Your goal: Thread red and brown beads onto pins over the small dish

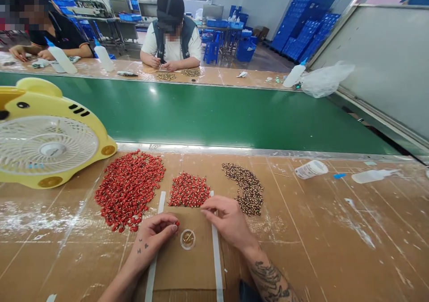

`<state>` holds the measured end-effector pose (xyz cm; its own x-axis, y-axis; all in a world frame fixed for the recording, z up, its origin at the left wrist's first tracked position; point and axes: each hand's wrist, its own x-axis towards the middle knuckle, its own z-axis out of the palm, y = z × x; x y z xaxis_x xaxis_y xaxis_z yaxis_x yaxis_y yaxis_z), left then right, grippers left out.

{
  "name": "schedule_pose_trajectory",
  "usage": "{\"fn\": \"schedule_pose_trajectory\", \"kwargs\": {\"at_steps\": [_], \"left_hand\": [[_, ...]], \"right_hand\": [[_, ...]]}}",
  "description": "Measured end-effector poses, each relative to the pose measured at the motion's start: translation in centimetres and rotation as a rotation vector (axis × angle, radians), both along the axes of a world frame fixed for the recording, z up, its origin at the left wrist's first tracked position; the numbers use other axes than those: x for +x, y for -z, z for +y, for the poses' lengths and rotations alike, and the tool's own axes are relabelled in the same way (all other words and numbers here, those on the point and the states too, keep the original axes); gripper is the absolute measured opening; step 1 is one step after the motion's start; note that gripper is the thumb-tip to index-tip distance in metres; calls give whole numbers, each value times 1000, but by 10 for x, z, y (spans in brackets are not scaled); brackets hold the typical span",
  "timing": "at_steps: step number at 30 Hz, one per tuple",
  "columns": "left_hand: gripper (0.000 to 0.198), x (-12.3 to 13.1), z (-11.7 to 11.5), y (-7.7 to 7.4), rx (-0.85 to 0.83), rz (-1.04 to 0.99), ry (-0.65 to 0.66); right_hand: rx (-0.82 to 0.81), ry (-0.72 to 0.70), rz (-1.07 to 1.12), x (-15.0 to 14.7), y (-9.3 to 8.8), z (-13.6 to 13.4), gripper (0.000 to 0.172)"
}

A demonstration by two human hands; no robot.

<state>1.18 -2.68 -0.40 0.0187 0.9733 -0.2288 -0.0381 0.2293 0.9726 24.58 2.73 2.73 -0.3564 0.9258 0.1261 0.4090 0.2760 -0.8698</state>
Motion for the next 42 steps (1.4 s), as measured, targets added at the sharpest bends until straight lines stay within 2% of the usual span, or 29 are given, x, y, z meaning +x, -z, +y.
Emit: {"fn": "schedule_pose_trajectory", "kwargs": {"at_steps": [3,7,17,27,34,39,42], "left_hand": [[10,-1,-2,1,21,-6,-6],[10,0,-3,0,50,22,14],[10,1,-1,-3,153,66,12],[11,4,-4,-4,206,107,-31],[9,4,-7,-1,211,156,-14],[9,3,-8,2,222,117,-18],[9,3,-9,2,255,92,-24]], "right_hand": [[29,-114,46,-28,-4,-14,13],[49,-152,14,-45,-4,-20,15],[94,-154,-37,-51,-2,-22,12],[41,-95,-40,-55,-3,-24,14],[124,-149,-65,-55,-4,-25,15],[-64,-160,-2,-50,-6,-22,12],[-117,-154,33,-48,-7,-20,11]]}}
